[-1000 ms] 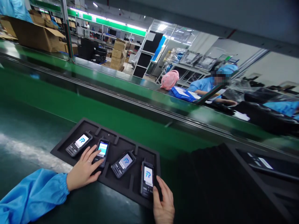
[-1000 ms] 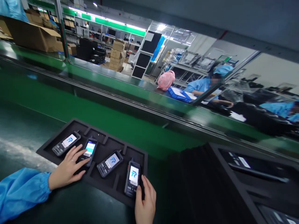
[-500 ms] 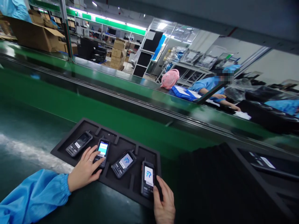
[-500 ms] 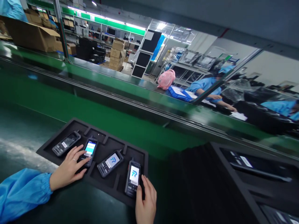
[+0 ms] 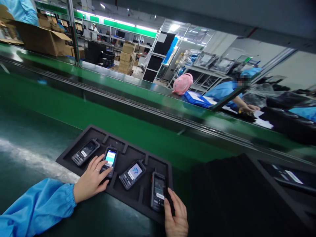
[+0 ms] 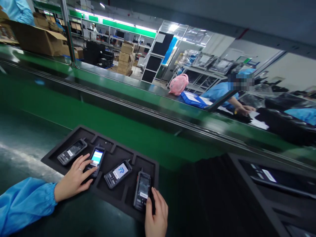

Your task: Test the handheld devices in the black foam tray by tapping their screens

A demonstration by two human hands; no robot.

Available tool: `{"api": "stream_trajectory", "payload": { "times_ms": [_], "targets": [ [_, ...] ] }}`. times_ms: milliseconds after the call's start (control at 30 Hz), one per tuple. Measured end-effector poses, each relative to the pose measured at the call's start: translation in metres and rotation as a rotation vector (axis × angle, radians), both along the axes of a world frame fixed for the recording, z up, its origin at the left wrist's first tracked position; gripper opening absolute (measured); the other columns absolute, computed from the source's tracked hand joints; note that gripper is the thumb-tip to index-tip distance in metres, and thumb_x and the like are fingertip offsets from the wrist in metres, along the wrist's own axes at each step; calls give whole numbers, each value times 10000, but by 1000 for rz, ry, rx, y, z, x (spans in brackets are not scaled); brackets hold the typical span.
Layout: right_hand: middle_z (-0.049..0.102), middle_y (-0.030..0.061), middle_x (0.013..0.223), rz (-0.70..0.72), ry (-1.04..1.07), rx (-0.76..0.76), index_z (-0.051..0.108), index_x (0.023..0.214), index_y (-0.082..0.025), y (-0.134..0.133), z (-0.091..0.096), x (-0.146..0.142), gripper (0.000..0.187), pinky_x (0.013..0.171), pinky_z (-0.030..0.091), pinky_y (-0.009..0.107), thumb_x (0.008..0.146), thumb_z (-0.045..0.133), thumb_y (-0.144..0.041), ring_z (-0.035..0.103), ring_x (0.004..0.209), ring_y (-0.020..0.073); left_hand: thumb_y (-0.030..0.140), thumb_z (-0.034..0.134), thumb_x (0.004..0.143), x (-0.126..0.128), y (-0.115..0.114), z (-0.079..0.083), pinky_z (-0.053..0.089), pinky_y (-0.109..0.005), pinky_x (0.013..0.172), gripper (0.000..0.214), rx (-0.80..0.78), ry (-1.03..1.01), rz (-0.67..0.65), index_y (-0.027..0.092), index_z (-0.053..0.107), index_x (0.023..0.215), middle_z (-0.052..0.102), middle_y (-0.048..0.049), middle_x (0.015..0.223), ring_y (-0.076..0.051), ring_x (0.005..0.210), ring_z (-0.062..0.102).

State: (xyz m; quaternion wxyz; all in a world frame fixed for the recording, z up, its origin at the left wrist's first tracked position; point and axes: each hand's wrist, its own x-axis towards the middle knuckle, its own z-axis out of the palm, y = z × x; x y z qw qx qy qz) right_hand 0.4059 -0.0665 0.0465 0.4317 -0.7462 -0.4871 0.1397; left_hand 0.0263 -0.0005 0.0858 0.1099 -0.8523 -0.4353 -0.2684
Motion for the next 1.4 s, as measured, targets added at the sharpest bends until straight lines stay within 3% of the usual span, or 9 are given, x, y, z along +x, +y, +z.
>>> {"api": "stream_trajectory", "payload": {
  "times_ms": [333,533,667,933,1100,1267,1400],
  "targets": [
    [801,159,1339,5,-4,5,811,1253,-250,-1,-2,1,570,1110,546,658,944,582,-671,681,1336,447,241,711,902,0,2,0,561,-592,1160,352,12,-37,-15,220,779,1246,735,-161,1311,-411,1414,609],
    [803,150,1337,13,-25,21,815,1244,-260,-1,-3,2,552,1123,545,655,957,574,-665,688,1329,438,338,709,919,1,34,-4,515,-670,1185,522,-92,-106,68,166,693,1412,679,-215,1405,-475,1504,519],
    [809,134,1319,12,-40,25,815,1237,-271,0,-4,4,540,1122,562,640,957,576,-666,702,1312,429,400,723,938,1,53,-8,485,-696,1198,529,-91,-52,80,205,700,1429,649,-215,1450,-478,1537,480],
    [810,139,1321,11,-30,28,813,1233,-276,-1,-5,3,552,1122,565,650,952,578,-688,703,1317,436,508,784,916,1,49,-12,458,-685,1228,535,-84,1,78,220,748,1366,649,-211,1486,-475,1550,469],
    [808,157,1324,20,-37,14,807,1243,-253,-1,-4,2,581,1114,555,657,958,562,-696,690,1331,443,499,761,915,1,48,-11,451,-671,1233,635,-72,-64,57,179,681,1458,651,-224,1495,-478,1542,481],
    [804,150,1325,26,-46,26,807,1239,-259,-1,-3,2,561,1105,561,645,966,564,-685,694,1325,438,403,728,912,1,45,-3,507,-663,1183,522,6,-57,35,139,702,1362,664,-249,1437,-483,1515,499],
    [803,149,1333,31,-48,23,804,1252,-256,-3,-5,3,551,1111,561,628,978,566,-671,692,1332,428,334,677,925,1,43,6,565,-649,1134,269,56,-68,30,172,741,1131,696,-222,1337,-460,1462,549]
  ]
}}
